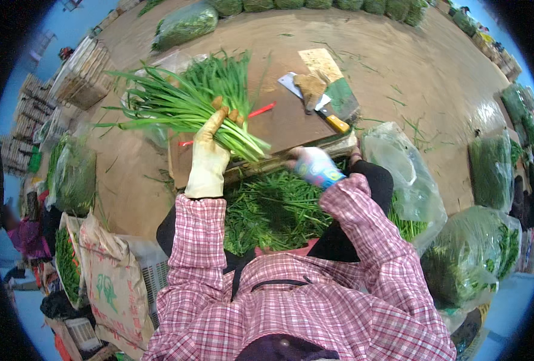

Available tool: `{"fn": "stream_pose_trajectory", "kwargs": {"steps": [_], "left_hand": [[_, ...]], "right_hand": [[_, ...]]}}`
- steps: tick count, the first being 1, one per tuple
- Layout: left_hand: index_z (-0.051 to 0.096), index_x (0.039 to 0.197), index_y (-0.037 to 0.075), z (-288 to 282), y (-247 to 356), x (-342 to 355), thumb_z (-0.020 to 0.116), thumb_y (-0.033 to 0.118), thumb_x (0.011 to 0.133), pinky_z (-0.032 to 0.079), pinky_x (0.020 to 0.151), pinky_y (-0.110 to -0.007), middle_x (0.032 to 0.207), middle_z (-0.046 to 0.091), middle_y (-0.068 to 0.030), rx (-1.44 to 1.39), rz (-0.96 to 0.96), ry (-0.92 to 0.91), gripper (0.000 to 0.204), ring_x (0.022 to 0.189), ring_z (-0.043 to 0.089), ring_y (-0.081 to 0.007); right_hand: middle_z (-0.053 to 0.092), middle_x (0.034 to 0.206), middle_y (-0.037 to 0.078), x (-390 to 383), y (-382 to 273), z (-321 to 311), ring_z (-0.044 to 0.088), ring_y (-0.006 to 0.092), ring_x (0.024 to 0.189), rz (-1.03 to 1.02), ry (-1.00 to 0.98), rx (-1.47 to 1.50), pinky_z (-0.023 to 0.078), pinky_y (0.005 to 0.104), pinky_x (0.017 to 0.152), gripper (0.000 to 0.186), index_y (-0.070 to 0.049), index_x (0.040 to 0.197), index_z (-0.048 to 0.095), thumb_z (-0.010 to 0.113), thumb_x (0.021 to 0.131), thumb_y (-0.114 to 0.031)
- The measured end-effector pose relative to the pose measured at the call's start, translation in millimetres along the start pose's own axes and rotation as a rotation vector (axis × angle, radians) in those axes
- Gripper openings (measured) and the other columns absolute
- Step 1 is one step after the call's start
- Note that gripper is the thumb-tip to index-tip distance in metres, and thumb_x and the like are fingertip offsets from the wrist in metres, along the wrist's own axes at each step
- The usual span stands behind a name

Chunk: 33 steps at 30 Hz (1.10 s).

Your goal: The person gathers green onions, aligns them, and ties them into bundles using red rubber bands. They then use a knife to trim the ends of the bundles and place them into a plastic bag.

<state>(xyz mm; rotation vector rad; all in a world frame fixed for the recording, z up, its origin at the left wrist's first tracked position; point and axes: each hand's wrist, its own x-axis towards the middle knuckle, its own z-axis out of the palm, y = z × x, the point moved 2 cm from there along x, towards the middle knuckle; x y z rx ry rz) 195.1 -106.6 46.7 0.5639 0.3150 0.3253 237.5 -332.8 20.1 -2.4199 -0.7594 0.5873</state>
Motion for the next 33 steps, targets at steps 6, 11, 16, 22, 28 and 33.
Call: {"fn": "stream_pose_trajectory", "kwargs": {"steps": [6, 11, 16, 22, 28, 33], "left_hand": [[0.055, 0.129, 0.001, 4, -15, -42, 0.070, 0.001, 0.085, 0.059, 0.080, -0.039, 0.104, 0.066, -0.0118, 0.015, -0.031, -0.090, 0.046, 0.090, 0.068, -0.0253], [0.054, 0.131, 0.002, -5, 18, -57, 0.070, 0.004, 0.085, 0.059, 0.084, -0.042, 0.119, 0.066, -0.0126, 0.175, 0.016, -0.164, 0.048, 0.099, 0.068, -0.0282], [0.059, 0.126, 0.000, 19, 92, 29, 0.066, 0.005, 0.088, 0.056, 0.092, -0.039, 0.117, 0.068, -0.0147, 0.128, -0.089, -0.216, 0.039, 0.100, 0.068, -0.0268], [0.051, 0.132, -0.008, 12, 133, 124, 0.072, 0.033, 0.089, 0.050, 0.094, -0.034, 0.128, 0.061, -0.0159, 0.670, 0.038, -0.176, 0.063, 0.113, 0.061, -0.0225], [0.056, 0.133, 0.005, -58, 107, 107, 0.063, 0.037, 0.093, 0.029, 0.115, -0.040, 0.142, 0.051, -0.0173, 1.322, 0.917, -0.132, 0.052, 0.139, 0.039, -0.0346], [0.074, 0.108, 0.017, -49, 45, 96, 0.051, 0.044, 0.098, 0.011, 0.118, -0.054, 0.145, 0.050, -0.0092, 1.551, 0.741, -0.760, 0.037, 0.144, 0.029, -0.0355]], "right_hand": [[0.067, 0.089, 0.004, 5, -62, -4, 0.061, 0.0124, 0.076, -0.041, -0.242, 0.659, 0.049, 0.0268, 0.067, 0.051, -0.002, 0.124, 0.061, 0.075, 0.082, -0.028], [0.060, 0.074, 0.003, 3, -100, 51, 0.055, 0.0121, 0.059, 0.028, -0.272, 0.966, 0.044, 0.0285, 0.053, 0.029, -0.001, 0.103, 0.062, 0.072, 0.087, -0.023], [0.062, 0.069, 0.004, 39, -115, 42, 0.057, 0.0126, 0.056, 0.019, -0.175, 1.007, 0.046, 0.0295, 0.048, 0.031, -0.001, 0.106, 0.063, 0.073, 0.086, -0.022], [0.057, 0.057, 0.007, 97, -145, 15, 0.053, 0.0203, 0.041, 0.238, -0.117, 1.069, 0.040, 0.0337, 0.040, 0.027, -0.001, 0.080, 0.063, 0.067, 0.090, -0.026], [0.059, 0.057, 0.010, 120, -119, 54, 0.053, 0.0189, 0.040, 0.484, -0.104, 1.088, 0.038, 0.0327, 0.036, 0.028, 0.001, 0.081, 0.064, 0.062, 0.094, -0.024], [0.064, 0.067, 0.009, 119, -96, 59, 0.065, 0.0166, 0.060, -0.136, -0.120, 0.581, 0.049, 0.0289, 0.048, 0.027, 0.001, 0.101, 0.068, 0.065, 0.092, -0.024]]}}
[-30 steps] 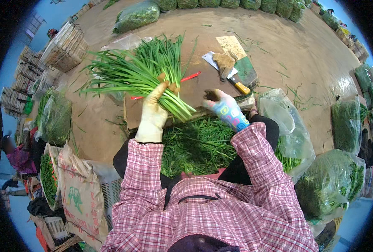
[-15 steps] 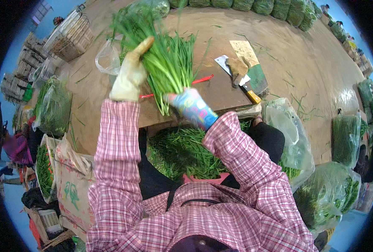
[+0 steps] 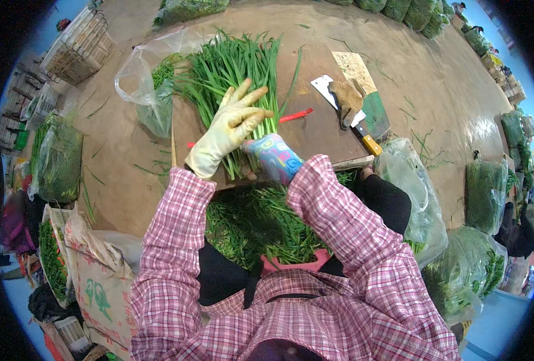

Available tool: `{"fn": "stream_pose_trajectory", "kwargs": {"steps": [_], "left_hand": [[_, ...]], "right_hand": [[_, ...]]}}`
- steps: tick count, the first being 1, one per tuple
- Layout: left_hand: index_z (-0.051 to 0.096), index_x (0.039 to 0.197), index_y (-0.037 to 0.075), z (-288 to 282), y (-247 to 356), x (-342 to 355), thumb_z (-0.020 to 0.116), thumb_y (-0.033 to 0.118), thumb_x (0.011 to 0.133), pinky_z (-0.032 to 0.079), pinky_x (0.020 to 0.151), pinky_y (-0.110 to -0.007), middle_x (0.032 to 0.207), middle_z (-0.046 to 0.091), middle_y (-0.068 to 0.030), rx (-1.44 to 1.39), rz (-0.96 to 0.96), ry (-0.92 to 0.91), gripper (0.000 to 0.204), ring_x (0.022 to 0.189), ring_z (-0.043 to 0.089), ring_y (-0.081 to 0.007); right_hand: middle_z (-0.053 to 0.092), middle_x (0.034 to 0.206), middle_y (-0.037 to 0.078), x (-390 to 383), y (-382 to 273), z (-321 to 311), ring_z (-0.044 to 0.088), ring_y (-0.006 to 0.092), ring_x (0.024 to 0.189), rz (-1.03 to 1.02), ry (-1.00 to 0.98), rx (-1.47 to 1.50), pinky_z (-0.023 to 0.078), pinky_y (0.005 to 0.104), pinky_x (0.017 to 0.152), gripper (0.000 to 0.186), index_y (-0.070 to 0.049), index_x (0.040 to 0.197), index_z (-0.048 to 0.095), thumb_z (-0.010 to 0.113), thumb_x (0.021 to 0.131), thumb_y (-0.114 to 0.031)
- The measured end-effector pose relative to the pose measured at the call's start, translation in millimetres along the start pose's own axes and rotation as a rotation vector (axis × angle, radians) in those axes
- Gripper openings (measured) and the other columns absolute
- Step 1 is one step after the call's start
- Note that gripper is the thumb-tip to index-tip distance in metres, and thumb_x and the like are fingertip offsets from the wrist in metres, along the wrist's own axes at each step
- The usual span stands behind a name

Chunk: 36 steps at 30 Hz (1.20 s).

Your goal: The person gathers green onions, aligns them, and ties them into bundles using red rubber bands. They then use a knife to trim the ends of the bundles and place them into a plastic bag.

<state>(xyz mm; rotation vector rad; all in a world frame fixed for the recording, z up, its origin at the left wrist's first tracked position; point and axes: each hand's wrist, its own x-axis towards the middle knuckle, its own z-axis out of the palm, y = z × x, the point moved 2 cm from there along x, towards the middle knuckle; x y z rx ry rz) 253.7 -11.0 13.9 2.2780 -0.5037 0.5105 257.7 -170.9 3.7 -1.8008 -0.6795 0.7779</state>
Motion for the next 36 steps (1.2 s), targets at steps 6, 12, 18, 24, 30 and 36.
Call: {"fn": "stream_pose_trajectory", "kwargs": {"steps": [6, 12, 18, 24, 30, 36], "left_hand": [[0.075, 0.104, 0.018, 3, -16, -7, 0.051, 0.040, 0.098, 0.014, 0.117, -0.056, 0.143, 0.053, -0.0087, 0.063, 0.001, -0.027, 0.034, 0.143, 0.031, -0.0358], [0.067, 0.124, 0.020, -13, -8, -5, 0.047, 0.045, 0.099, 0.015, 0.118, -0.053, 0.144, 0.051, -0.0098, 0.091, -0.014, 0.076, 0.040, 0.144, 0.031, -0.0321], [0.059, 0.128, -0.003, -72, -31, -116, 0.063, 0.008, 0.093, 0.050, 0.086, -0.026, 0.117, 0.065, -0.0109, 0.170, -0.738, 0.602, 0.037, 0.097, 0.062, -0.0145], [0.059, 0.130, 0.002, -43, -33, -136, 0.065, 0.002, 0.090, 0.039, 0.060, -0.016, 0.088, 0.060, 0.0030, -0.255, -0.942, 0.291, 0.041, 0.068, 0.048, -0.0022], [0.062, 0.127, 0.002, -54, -38, -134, 0.063, 0.001, 0.091, 0.046, 0.065, -0.018, 0.090, 0.064, 0.0005, -0.645, -0.878, 0.285, 0.035, 0.070, 0.055, -0.0043], [0.067, 0.116, -0.001, -66, -39, -119, 0.063, 0.004, 0.093, 0.052, 0.071, -0.021, 0.095, 0.070, -0.0062, -0.504, -0.850, 0.023, 0.025, 0.075, 0.063, -0.0081]], "right_hand": [[0.071, 0.090, 0.012, -69, -10, -4, 0.069, 0.0217, 0.073, 0.326, -0.293, -0.329, 0.055, 0.0344, 0.068, 0.039, 0.001, 0.114, 0.065, 0.066, 0.091, -0.030], [0.070, 0.098, 0.020, -53, -25, -13, 0.069, 0.0314, 0.090, 0.232, -0.278, -0.380, 0.054, 0.0391, 0.080, 0.041, -0.003, 0.111, 0.069, 0.065, 0.088, -0.038], [0.071, 0.104, 0.018, -17, 83, -114, 0.068, 0.0313, 0.099, 0.343, 0.562, -0.310, 0.052, 0.0390, 0.085, 0.048, -0.005, 0.117, 0.066, 0.069, 0.084, -0.039], [0.070, 0.103, 0.018, 35, 99, -116, 0.067, 0.0327, 0.101, 0.340, 0.626, -0.389, 0.050, 0.0404, 0.087, 0.041, -0.008, 0.113, 0.070, 0.068, 0.084, -0.038], [0.070, 0.087, 0.005, 24, 77, -89, 0.063, 0.0109, 0.076, 0.143, 0.691, 0.513, 0.049, 0.0243, 0.069, 0.020, 0.003, 0.105, 0.070, 0.067, 0.089, -0.009], [0.068, 0.086, 0.003, 30, 79, -86, 0.060, 0.0103, 0.072, 0.051, 0.732, 0.647, 0.046, 0.0235, 0.062, 0.018, 0.001, 0.105, 0.067, 0.065, 0.091, -0.011]]}}
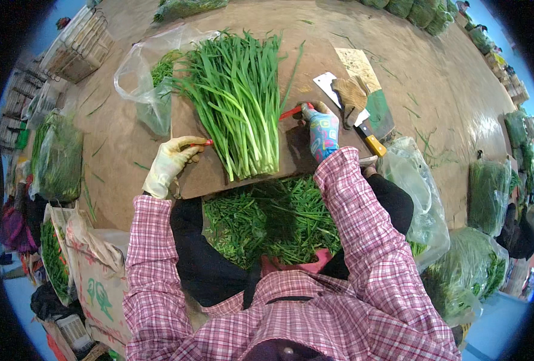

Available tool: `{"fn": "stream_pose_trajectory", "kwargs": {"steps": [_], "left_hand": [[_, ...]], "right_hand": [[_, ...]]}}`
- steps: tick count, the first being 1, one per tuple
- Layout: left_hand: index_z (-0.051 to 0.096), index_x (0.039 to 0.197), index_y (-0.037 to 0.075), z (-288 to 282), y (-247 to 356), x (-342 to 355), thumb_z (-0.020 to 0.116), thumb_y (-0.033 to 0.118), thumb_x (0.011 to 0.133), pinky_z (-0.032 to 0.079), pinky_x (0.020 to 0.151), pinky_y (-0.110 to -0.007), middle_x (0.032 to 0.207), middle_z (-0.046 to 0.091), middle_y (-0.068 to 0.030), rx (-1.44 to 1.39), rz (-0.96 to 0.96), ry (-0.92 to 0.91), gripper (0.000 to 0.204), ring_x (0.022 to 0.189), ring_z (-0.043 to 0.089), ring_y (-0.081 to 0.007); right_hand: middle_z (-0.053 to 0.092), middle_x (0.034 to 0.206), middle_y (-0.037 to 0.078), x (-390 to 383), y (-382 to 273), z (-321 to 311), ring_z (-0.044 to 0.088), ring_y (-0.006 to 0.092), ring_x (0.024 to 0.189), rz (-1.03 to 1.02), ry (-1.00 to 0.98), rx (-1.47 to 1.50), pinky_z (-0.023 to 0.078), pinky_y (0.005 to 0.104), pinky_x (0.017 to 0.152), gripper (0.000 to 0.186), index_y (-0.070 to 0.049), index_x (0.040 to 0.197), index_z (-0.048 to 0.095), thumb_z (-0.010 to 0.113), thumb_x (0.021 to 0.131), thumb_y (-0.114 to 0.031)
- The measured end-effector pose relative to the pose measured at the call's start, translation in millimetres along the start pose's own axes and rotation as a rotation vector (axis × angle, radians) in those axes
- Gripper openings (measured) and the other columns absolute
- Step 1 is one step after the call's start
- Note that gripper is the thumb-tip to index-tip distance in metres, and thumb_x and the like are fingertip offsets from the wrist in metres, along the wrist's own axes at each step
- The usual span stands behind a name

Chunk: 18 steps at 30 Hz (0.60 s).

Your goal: The person gathers green onions, aligns them, and ties them into bundles using red rubber bands. They then use a knife to trim the ends of the bundles and place them into a plastic bag.

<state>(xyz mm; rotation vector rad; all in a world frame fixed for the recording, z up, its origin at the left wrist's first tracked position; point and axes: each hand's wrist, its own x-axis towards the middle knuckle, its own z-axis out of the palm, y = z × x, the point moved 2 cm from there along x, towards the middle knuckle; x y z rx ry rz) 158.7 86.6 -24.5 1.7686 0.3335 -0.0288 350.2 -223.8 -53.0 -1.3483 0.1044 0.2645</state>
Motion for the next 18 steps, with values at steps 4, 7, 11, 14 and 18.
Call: {"fn": "stream_pose_trajectory", "kwargs": {"steps": [4, 7, 11, 14, 18], "left_hand": [[0.068, 0.113, -0.001, 0, 11, 3, 0.065, 0.007, 0.092, 0.052, 0.070, -0.022, 0.094, 0.071, -0.0066, -0.096, -0.015, -0.013, 0.023, 0.075, 0.064, -0.0097], [0.069, 0.110, -0.001, 9, 43, 4, 0.066, 0.008, 0.092, 0.053, 0.071, -0.023, 0.091, 0.071, -0.0062, 0.097, 0.089, -0.084, 0.020, 0.076, 0.065, -0.0102], [0.070, 0.107, -0.001, 13, 46, 15, 0.066, 0.008, 0.091, 0.053, 0.071, -0.024, 0.088, 0.071, -0.0053, 0.062, 0.057, -0.150, 0.018, 0.077, 0.065, -0.0108], [0.071, 0.106, -0.001, 10, 56, 18, 0.066, 0.007, 0.091, 0.053, 0.071, -0.024, 0.087, 0.071, -0.0048, 0.171, 0.106, -0.126, 0.017, 0.078, 0.065, -0.0107], [0.071, 0.102, -0.001, 39, 75, 25, 0.066, 0.006, 0.090, 0.052, 0.071, -0.023, 0.087, 0.071, -0.0048, 0.190, 0.285, -0.064, 0.014, 0.078, 0.064, -0.0092]], "right_hand": [[0.068, 0.087, 0.004, -1, -4, 4, 0.062, 0.0112, 0.069, -0.020, -0.024, 0.011, 0.047, 0.0234, 0.062, 0.018, 0.000, 0.106, 0.068, 0.064, 0.092, -0.010], [0.068, 0.087, 0.004, -4, -15, 19, 0.063, 0.0116, 0.069, -0.067, -0.050, -0.048, 0.048, 0.0240, 0.063, 0.017, -0.002, 0.107, 0.069, 0.062, 0.093, -0.009], [0.069, 0.087, 0.004, -3, -26, 30, 0.063, 0.0116, 0.070, -0.070, -0.092, -0.122, 0.051, 0.0258, 0.063, 0.016, -0.003, 0.106, 0.070, 0.060, 0.095, -0.009], [0.068, 0.087, 0.003, -10, -35, 35, 0.063, 0.0115, 0.070, -0.005, -0.091, -0.093, 0.051, 0.0255, 0.063, 0.017, -0.002, 0.106, 0.069, 0.061, 0.094, -0.010], [0.067, 0.086, 0.003, -9, -38, 48, 0.063, 0.0121, 0.070, 0.026, -0.154, -0.081, 0.052, 0.0255, 0.062, 0.018, -0.001, 0.105, 0.069, 0.062, 0.093, -0.012]]}}
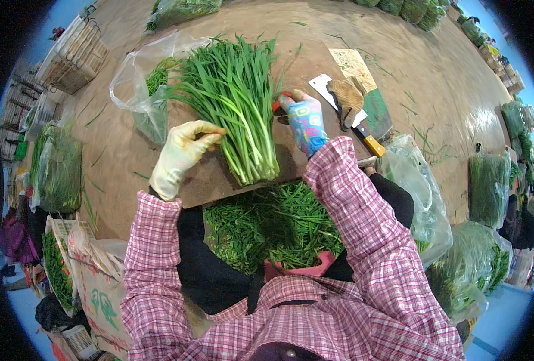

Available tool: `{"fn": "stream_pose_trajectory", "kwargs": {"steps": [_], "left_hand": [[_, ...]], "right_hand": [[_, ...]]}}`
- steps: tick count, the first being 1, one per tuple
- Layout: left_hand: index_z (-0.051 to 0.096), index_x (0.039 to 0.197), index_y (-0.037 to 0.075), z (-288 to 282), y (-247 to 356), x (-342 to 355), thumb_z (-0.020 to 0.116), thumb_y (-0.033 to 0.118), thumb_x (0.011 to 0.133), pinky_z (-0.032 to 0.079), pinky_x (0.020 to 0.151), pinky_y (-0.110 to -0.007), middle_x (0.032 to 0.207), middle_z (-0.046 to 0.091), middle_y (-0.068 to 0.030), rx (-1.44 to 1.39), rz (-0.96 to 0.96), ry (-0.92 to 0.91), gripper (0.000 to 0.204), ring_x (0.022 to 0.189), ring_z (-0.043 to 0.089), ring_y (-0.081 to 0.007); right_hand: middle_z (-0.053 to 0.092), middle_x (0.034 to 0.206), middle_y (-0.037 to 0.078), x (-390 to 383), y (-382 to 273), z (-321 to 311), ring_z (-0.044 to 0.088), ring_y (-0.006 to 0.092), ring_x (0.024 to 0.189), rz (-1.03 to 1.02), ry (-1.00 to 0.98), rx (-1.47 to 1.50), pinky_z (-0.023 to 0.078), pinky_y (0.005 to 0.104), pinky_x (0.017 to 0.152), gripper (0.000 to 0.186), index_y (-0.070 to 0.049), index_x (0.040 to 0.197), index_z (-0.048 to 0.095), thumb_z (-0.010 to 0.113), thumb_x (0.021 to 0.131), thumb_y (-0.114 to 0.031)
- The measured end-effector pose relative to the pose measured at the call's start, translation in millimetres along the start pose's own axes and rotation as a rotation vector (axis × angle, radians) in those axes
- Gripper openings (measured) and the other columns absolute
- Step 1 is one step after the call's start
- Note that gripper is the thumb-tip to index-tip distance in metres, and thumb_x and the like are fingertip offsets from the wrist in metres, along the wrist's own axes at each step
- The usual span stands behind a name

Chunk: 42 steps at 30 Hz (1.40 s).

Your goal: The person gathers green onions, aligns them, and ties them into bundles using red rubber bands. They then use a knife to trim the ends of the bundles and place them into a plastic bag.

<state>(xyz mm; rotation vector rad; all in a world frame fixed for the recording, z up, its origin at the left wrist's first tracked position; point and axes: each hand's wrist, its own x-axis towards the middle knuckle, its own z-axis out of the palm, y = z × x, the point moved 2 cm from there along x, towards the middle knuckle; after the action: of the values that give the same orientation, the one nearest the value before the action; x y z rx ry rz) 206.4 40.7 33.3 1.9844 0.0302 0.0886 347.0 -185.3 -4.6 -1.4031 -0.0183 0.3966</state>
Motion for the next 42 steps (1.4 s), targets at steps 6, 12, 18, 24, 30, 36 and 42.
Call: {"fn": "stream_pose_trajectory", "kwargs": {"steps": [6, 12, 18, 24, 30, 36, 42], "left_hand": [[0.070, 0.095, 0.000, 49, 16, 20, 0.069, 0.006, 0.088, 0.048, 0.062, -0.022, 0.082, 0.069, -0.0047, 0.005, 0.222, 0.168, 0.010, 0.069, 0.060, -0.0069], [0.067, 0.085, 0.007, 102, 46, 26, 0.073, 0.010, 0.081, 0.052, 0.058, -0.032, 0.074, 0.069, -0.0113, 0.376, 0.352, 0.581, 0.008, 0.064, 0.068, -0.0241], [0.066, 0.081, 0.012, 109, 84, 14, 0.073, 0.012, 0.076, 0.051, 0.071, -0.039, 0.079, 0.067, -0.0073, 0.553, 0.273, 0.635, 0.009, 0.078, 0.066, -0.0284], [0.067, 0.083, 0.012, 91, 123, 2, 0.074, 0.012, 0.072, 0.039, 0.103, -0.052, 0.096, 0.066, -0.0085, 0.748, 0.601, 0.639, 0.013, 0.101, 0.061, -0.0303], [0.066, 0.086, 0.007, 111, 27, 17, 0.071, 0.010, 0.077, 0.044, 0.098, -0.051, 0.104, 0.070, -0.0120, 0.582, 0.423, 0.476, 0.010, 0.104, 0.064, -0.0316], [0.065, 0.089, 0.007, 119, 21, 12, 0.070, 0.012, 0.081, 0.046, 0.093, -0.045, 0.103, 0.071, -0.0118, 0.597, 0.375, 0.534, 0.011, 0.103, 0.065, -0.0310], [0.063, 0.095, 0.006, 128, 12, 20, 0.067, 0.011, 0.084, 0.046, 0.094, -0.046, 0.098, 0.070, -0.0105, 0.571, 0.346, 0.539, 0.013, 0.099, 0.065, -0.0317]], "right_hand": [[0.070, 0.088, 0.007, 25, -17, 24, 0.062, 0.0140, 0.075, -0.012, -0.180, -0.399, 0.049, 0.0289, 0.070, 0.030, 0.002, 0.110, 0.069, 0.066, 0.088, -0.018], [0.072, 0.094, 0.013, 41, -67, 24, 0.067, 0.0259, 0.084, -0.038, -0.326, -0.945, 0.051, 0.0371, 0.077, 0.028, -0.006, 0.107, 0.072, 0.065, 0.087, -0.024], [0.065, 0.087, 0.014, -41, -72, 27, 0.064, 0.0359, 0.084, -0.815, 0.068, -0.959, 0.050, 0.0433, 0.075, 0.013, -0.009, 0.093, 0.070, 0.062, 0.087, -0.017], [0.062, 0.082, 0.013, -25, -65, 7, 0.063, 0.0333, 0.079, -1.091, -0.101, -0.821, 0.050, 0.0410, 0.067, 0.009, -0.008, 0.091, 0.067, 0.068, 0.083, -0.012], [0.068, 0.102, 0.018, 3, -12, -2, 0.065, 0.0376, 0.095, -0.671, -0.303, -0.673, 0.052, 0.0432, 0.081, 0.024, -0.007, 0.107, 0.069, 0.065, 0.089, -0.023], [0.052, 0.135, 0.025, -23, -40, -15, 0.043, 0.0411, 0.132, -0.784, -0.383, -1.559, 0.035, 0.0494, 0.109, 0.094, 0.000, 0.137, 0.045, 0.079, 0.068, -0.053], [0.042, 0.144, 0.023, -39, -4, -14, 0.035, 0.0404, 0.138, -0.716, -0.411, -1.655, 0.031, 0.0526, 0.112, 0.107, -0.003, 0.142, 0.037, 0.086, 0.059, -0.048]]}}
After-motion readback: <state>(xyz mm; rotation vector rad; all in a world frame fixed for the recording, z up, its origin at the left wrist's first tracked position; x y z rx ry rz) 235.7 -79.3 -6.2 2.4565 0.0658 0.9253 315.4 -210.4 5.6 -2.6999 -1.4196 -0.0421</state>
